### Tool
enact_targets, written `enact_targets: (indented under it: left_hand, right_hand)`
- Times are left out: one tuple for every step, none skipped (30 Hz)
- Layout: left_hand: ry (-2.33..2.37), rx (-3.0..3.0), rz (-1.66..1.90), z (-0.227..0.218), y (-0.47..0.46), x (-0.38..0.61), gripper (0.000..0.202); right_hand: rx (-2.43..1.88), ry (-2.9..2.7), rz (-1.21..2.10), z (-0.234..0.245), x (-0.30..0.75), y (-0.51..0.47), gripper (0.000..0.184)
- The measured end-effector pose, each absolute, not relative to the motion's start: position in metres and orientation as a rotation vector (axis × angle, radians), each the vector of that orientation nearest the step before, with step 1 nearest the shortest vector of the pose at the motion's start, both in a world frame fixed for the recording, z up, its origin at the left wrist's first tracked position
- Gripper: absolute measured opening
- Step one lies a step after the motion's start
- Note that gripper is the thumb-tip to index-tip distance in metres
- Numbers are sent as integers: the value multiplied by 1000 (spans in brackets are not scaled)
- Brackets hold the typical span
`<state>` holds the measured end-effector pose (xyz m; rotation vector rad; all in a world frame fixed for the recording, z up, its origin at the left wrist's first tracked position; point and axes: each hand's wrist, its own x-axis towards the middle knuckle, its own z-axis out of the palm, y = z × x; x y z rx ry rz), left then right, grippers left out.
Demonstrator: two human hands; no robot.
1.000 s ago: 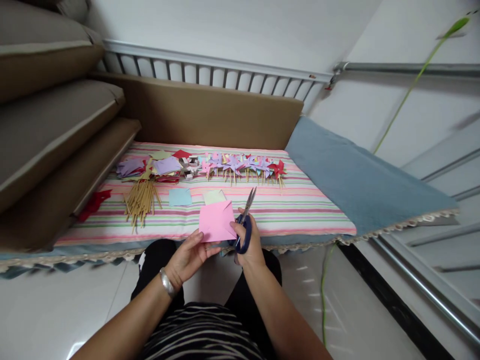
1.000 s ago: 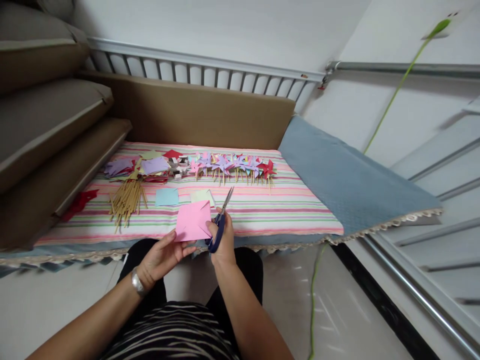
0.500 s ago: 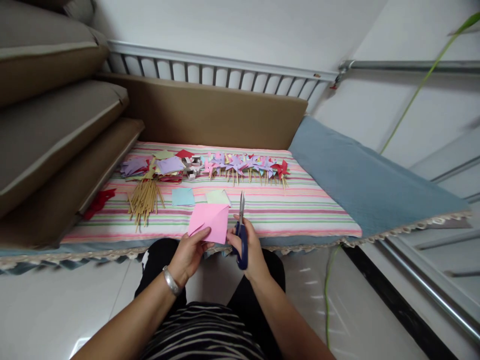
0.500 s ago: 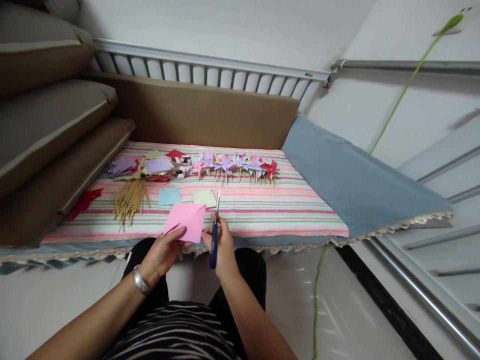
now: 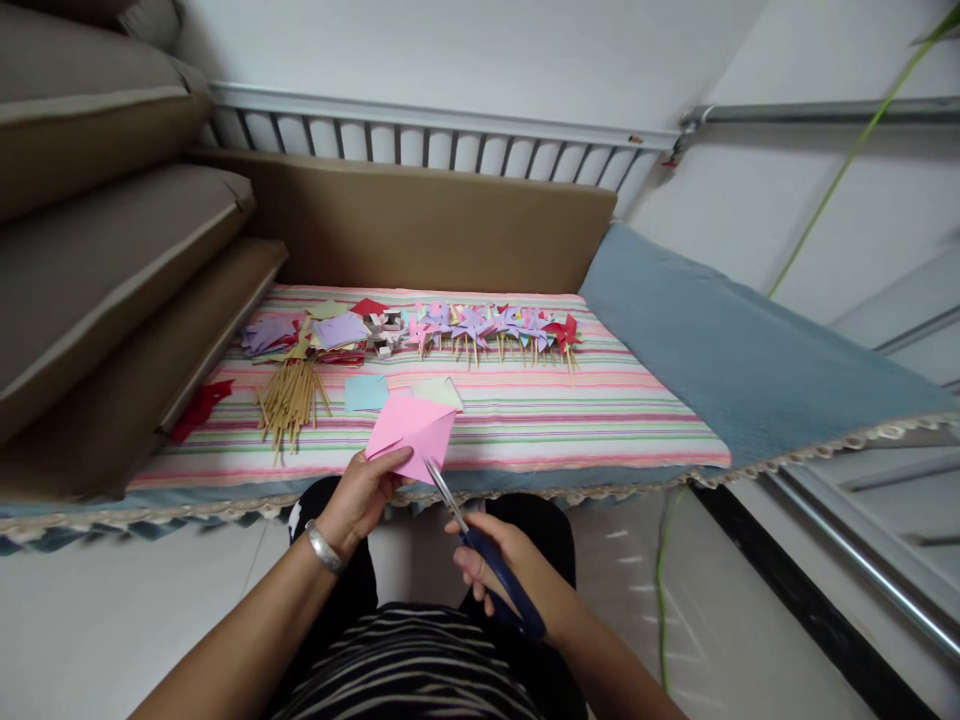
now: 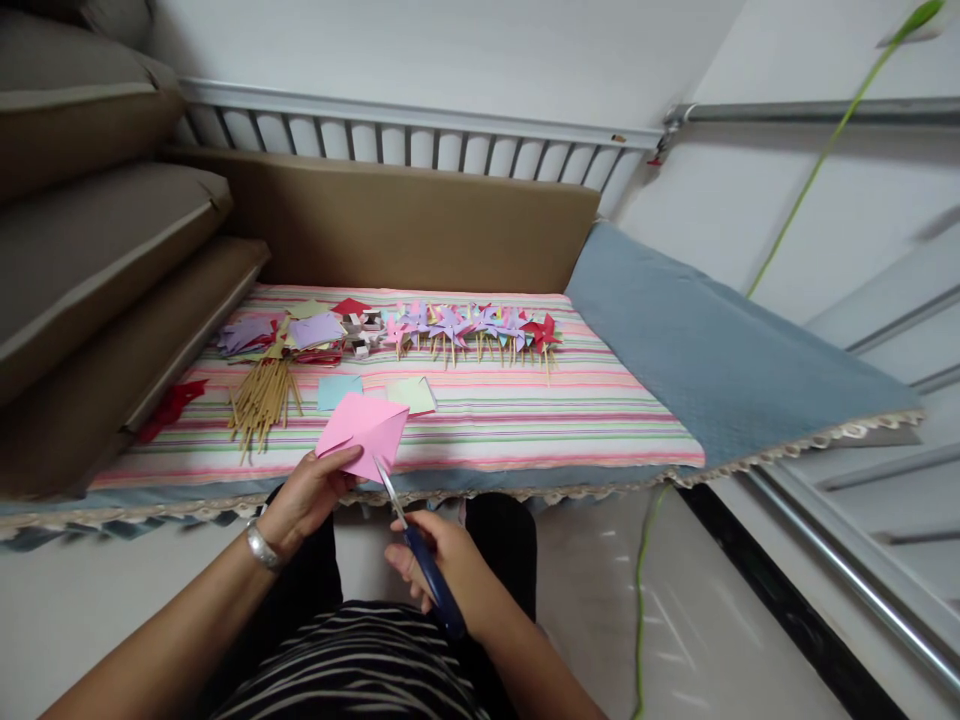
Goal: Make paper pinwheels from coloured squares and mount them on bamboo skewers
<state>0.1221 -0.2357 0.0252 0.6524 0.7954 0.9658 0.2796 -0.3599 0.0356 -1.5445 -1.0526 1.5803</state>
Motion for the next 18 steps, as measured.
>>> enact_targets:
  left_hand:
    - [796, 660, 963, 26, -235, 122, 24]
    - [799, 666, 962, 26, -235, 121, 24]
    - [802, 669, 962, 26, -235, 120, 24]
    - [804, 669, 964, 26, -234, 120, 24]
    - [806, 667, 964, 26, -234, 119, 24]
    - [808, 664, 963, 26, -234, 119, 24]
    - [809, 661, 961, 26, -234, 120, 24]
    - [810, 657, 957, 27, -234, 120, 23]
    - [812, 652, 952, 27, -234, 120, 23]
    - [816, 647, 950, 27, -234, 121, 23]
    - [819, 642, 950, 27, -235, 121, 24]
    - [820, 639, 951, 27, -235, 121, 24]
    - [819, 638, 951, 27, -235, 121, 24]
    - [816, 641, 949, 27, -235, 121, 24]
    - [811, 645, 949, 27, -235, 120, 24]
    - [807, 649, 950, 27, -235, 120, 23]
    - [806, 652, 953, 26, -234, 120, 24]
    - [808, 654, 958, 26, -234, 119, 24]
  right_hand:
    - [-1540, -1056, 1580, 36, 280, -360, 51]
    - [-1536, -1060, 1580, 36, 281, -360, 50]
    - [-1535, -1065, 1584, 35, 282, -360, 50]
    - [-1538, -1071, 1591, 35, 283, -360, 49]
    - [-1544, -1077, 1598, 34, 284, -361, 49]
    - [-1550, -1082, 1605, 34, 285, -361, 49]
    - [-1553, -1087, 1614, 33, 286, -361, 49]
    - [-1553, -1089, 1622, 32, 287, -361, 49]
    - [-1549, -1088, 1629, 31, 287, -362, 49]
    - [-1543, -1086, 1636, 31, 288, -362, 49]
    - [-1540, -1084, 1638, 31, 288, -362, 49]
    - [-1539, -1084, 1640, 32, 288, -362, 48]
    - [-1539, -1082, 1639, 32, 289, -362, 48]
    - [-1539, -1082, 1640, 33, 289, -362, 48]
    - [-1537, -1082, 1642, 33, 290, -362, 48]
    - [-1535, -1080, 1648, 33, 290, -362, 49]
    - [-1534, -1078, 1653, 33, 291, -362, 49]
    - [-1534, -1076, 1656, 33, 292, -362, 50]
